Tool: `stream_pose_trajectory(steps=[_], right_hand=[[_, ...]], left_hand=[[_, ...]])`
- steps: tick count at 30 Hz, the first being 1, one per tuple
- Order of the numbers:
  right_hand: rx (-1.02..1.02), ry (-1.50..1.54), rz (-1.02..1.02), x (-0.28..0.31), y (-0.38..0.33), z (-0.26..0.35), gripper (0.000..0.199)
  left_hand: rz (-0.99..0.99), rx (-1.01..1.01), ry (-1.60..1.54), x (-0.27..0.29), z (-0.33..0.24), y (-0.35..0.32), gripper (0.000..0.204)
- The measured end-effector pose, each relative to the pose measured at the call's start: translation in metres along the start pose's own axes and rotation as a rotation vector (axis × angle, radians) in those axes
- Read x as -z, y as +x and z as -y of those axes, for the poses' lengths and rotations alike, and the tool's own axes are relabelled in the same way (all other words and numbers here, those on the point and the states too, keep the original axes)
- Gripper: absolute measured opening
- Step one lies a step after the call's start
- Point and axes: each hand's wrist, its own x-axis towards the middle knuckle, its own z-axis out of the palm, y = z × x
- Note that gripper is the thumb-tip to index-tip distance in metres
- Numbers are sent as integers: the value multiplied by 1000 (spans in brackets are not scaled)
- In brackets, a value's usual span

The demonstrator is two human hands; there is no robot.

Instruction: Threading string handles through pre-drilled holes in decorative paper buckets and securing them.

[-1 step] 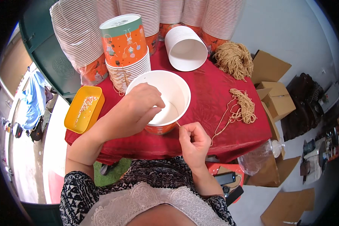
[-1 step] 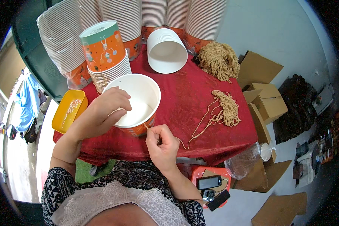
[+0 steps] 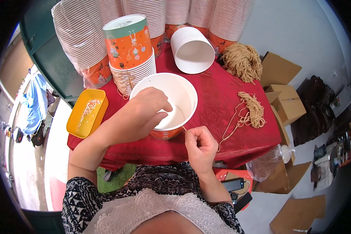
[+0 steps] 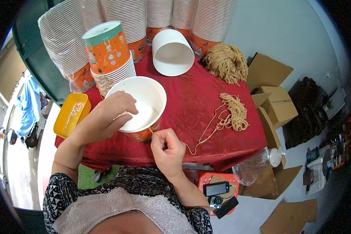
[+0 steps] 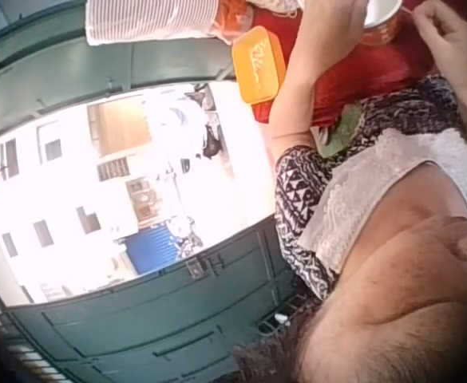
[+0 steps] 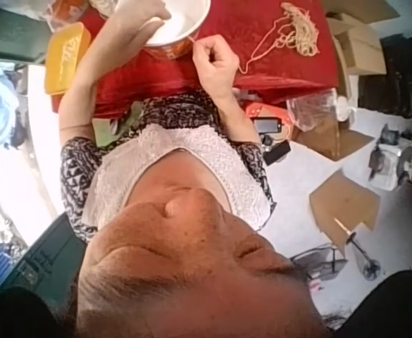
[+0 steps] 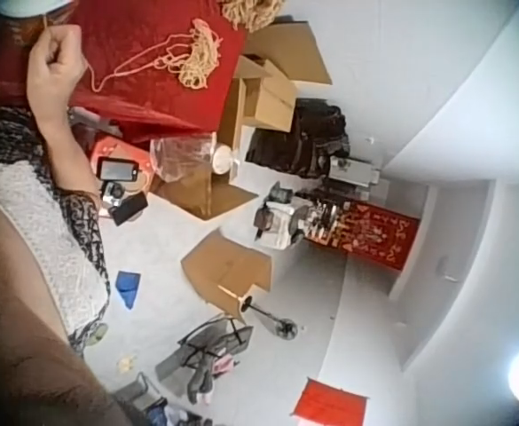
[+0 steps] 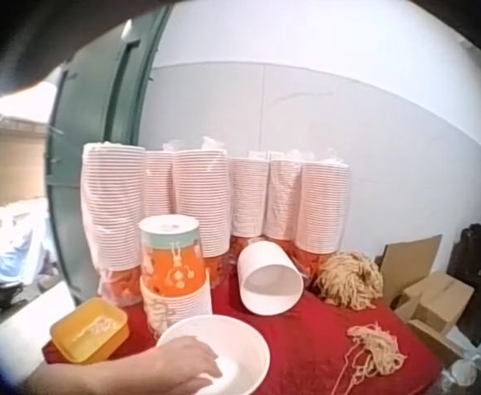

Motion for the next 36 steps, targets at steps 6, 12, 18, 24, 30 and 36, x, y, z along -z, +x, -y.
stream_pose_trajectory(steps=[6,12,18,24,30,36], right_hand=[[-6,-12,53,-3,7,-1,14],[13,-41,70,-7,14,2,14],[3,-79,109,-6,17,3,14],[-272,-87,265,12,36,17,40],[-503,-11,358,22,31,27,40],[-531,139,281,18,13,13,37]], left_hand=[[239,2,-113,-3,8,17,32],[372,-67,-161,-10,16,32,22],[441,82,-156,-15,17,33,19],[485,167,-264,-15,4,32,20],[352,50,-223,-24,-11,14,20],[215,-164,72,-36,-16,6,13]])
